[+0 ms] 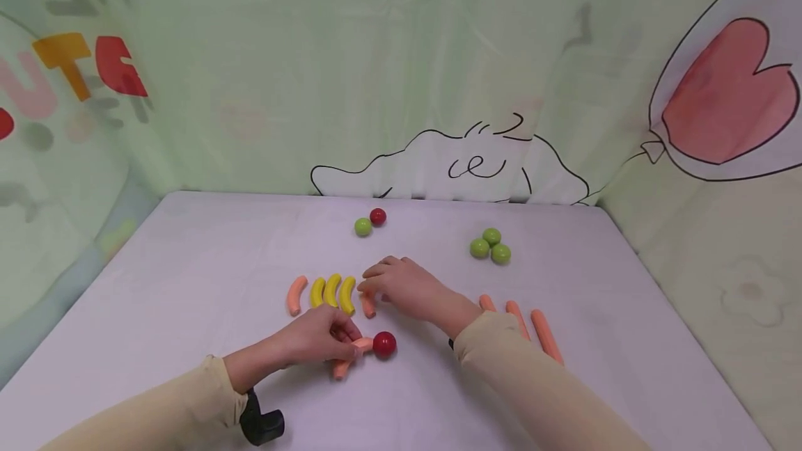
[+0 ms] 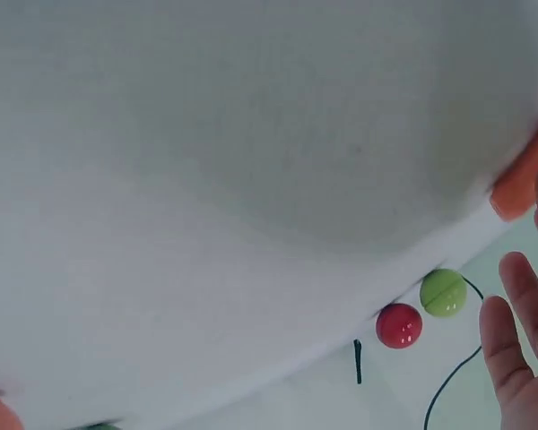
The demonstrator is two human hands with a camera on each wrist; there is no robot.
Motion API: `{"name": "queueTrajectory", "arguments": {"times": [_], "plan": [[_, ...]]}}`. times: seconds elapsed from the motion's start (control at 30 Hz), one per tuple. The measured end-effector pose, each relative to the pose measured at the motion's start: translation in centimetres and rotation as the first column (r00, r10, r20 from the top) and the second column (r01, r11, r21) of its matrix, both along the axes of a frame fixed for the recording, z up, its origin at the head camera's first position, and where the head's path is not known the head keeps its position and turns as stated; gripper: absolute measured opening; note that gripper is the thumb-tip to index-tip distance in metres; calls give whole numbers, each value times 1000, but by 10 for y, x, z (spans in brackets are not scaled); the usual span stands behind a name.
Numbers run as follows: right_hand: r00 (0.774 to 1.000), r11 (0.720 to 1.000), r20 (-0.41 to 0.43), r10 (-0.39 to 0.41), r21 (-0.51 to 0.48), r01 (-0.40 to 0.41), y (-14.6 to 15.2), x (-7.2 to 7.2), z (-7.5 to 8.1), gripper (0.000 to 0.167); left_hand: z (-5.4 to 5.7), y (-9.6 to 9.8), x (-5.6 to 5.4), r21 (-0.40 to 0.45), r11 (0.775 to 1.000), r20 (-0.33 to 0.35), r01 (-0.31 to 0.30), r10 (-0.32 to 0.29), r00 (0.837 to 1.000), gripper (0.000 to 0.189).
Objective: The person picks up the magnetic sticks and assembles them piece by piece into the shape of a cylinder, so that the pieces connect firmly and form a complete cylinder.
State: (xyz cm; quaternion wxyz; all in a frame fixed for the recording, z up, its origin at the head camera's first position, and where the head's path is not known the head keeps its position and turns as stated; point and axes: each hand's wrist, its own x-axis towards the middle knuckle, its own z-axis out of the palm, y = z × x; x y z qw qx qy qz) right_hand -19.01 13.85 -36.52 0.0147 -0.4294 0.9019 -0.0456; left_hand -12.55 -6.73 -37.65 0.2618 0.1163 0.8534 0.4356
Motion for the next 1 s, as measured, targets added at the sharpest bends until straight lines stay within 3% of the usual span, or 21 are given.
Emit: {"name": "queueTrajectory", "arguments": {"times": [0.07,0.17,0.27,0.37,0.57,0.77,0.87,1.0], "plan": [[999,999,-28,28,36,-27,-1,-1,-3,33,-1,1,0,6,1000,4,1,-1,1000,14],[999,998,-43,2,70,1,3,0,-5,21,-1,1,1,6,1000,0,2,-2,1000,13],[995,990,-2,-98,103,98,13,3,-4,13,0,0,1,-8,1000,-4,0,0,1000,13],[976,972,57,-212,118,204,25,8,0,12,0,-1,2,-19,1000,-8,-1,1,1000,14],[910,937,225,-349,68,343,43,33,8,9,0,-3,1,-19,1000,-5,-6,6,1000,14],[858,921,377,-350,-27,388,52,60,6,10,2,-6,1,-25,1000,-32,-11,10,999,15],[810,907,479,-338,-65,417,50,69,4,9,2,-6,1,-14,1000,-35,-11,11,999,14],[756,871,534,-378,-71,486,41,78,3,9,1,-6,0,-6,1000,-25,-13,13,1000,13]]}}
